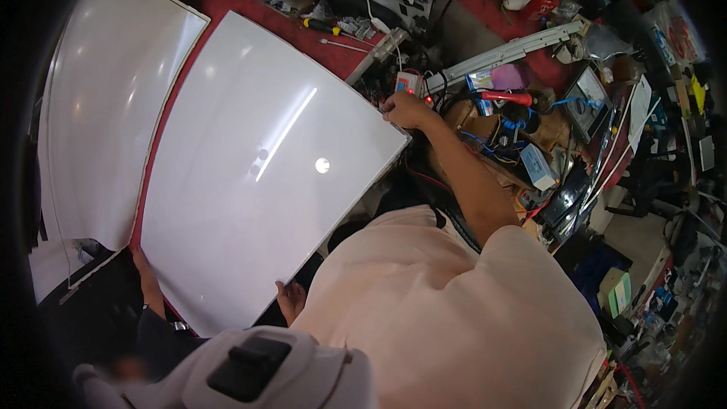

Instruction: The person works on a large white electronic panel, pulling cables along its frame, using a tool to manipulate components on the corner, and lifting and repositioning the panel with help from another person.

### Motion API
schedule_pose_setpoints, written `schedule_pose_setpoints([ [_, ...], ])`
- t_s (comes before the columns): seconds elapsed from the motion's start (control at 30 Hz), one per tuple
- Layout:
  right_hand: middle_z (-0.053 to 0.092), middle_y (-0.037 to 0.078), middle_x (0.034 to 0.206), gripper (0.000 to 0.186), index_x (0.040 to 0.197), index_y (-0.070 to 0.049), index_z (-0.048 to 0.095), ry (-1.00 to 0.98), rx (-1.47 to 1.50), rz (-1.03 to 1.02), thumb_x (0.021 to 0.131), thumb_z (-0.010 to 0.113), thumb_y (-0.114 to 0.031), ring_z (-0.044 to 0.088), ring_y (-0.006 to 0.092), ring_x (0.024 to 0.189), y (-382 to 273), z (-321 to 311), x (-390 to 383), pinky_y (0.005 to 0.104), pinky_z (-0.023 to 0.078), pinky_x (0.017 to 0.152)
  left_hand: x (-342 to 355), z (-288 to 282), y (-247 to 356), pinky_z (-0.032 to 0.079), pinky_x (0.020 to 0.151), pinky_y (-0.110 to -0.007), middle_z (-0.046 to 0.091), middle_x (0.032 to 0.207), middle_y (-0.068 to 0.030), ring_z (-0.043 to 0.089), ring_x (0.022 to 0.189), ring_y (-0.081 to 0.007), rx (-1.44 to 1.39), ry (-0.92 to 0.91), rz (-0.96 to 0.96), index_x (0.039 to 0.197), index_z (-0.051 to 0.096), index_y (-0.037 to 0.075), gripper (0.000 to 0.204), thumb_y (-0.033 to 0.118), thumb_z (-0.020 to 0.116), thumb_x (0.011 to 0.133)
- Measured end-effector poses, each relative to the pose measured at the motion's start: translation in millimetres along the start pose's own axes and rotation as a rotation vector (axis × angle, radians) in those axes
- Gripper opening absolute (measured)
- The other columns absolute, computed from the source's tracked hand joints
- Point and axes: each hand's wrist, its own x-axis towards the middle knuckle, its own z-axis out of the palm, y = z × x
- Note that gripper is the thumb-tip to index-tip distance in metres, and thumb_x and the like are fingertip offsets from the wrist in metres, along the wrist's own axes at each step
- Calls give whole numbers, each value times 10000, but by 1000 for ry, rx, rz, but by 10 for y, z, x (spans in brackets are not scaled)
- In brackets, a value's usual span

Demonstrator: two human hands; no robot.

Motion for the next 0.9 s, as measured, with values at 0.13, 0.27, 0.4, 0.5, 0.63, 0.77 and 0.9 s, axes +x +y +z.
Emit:
schedule_pose_setpoints([
  [0.13,668,123,858,308,1017,11,654,87,122,18,790,680,-195,628,180,786,17,105,-25,302,490,711,-2,51,13,445,677,-269,581,952,-40,534,850,-161,-36,114,-21,1071,538,68,295,327,539,930],
  [0.27,665,100,916,319,1048,39,630,-12,322,100,841,643,-204,607,151,830,216,164,-61,284,467,758,25,20,-6,448,650,-263,584,895,-33,532,797,-158,-48,93,-22,1033,556,71,271,320,543,928],
  [0.4,636,69,984,340,1140,50,567,-10,469,66,855,627,-125,589,126,901,199,313,-282,260,456,801,-47,108,-14,449,637,-262,584,848,-15,526,740,-151,-36,188,-20,1003,568,80,250,317,548,925],
  [0.5,635,95,926,288,1065,40,606,122,495,-36,839,640,-135,593,164,869,334,421,-330,299,462,778,-55,158,-3,445,635,-254,581,845,-7,522,728,-147,-45,177,-31,1005,569,89,242,316,554,922],
  [0.63,628,74,915,251,1063,36,605,109,539,25,852,620,-100,582,137,814,245,383,-378,272,457,759,2,20,32,442,646,-264,601,886,1,545,762,-139,-11,156,-45,1022,568,103,241,318,567,913],
  [0.77,630,60,923,267,1084,34,596,110,628,26,856,623,-103,569,121,823,225,386,-427,263,458,755,-17,69,58,443,663,-278,615,937,9,565,804,-132,12,204,-83,1041,563,111,246,317,574,908],
  [0.9,635,59,934,307,1117,33,581,79,704,44,850,637,-106,572,121,865,176,392,-519,259,458,780,20,-72,43,439,676,-275,610,964,13,564,827,-125,12,196,-92,1063,550,109,265,321,575,906],
])
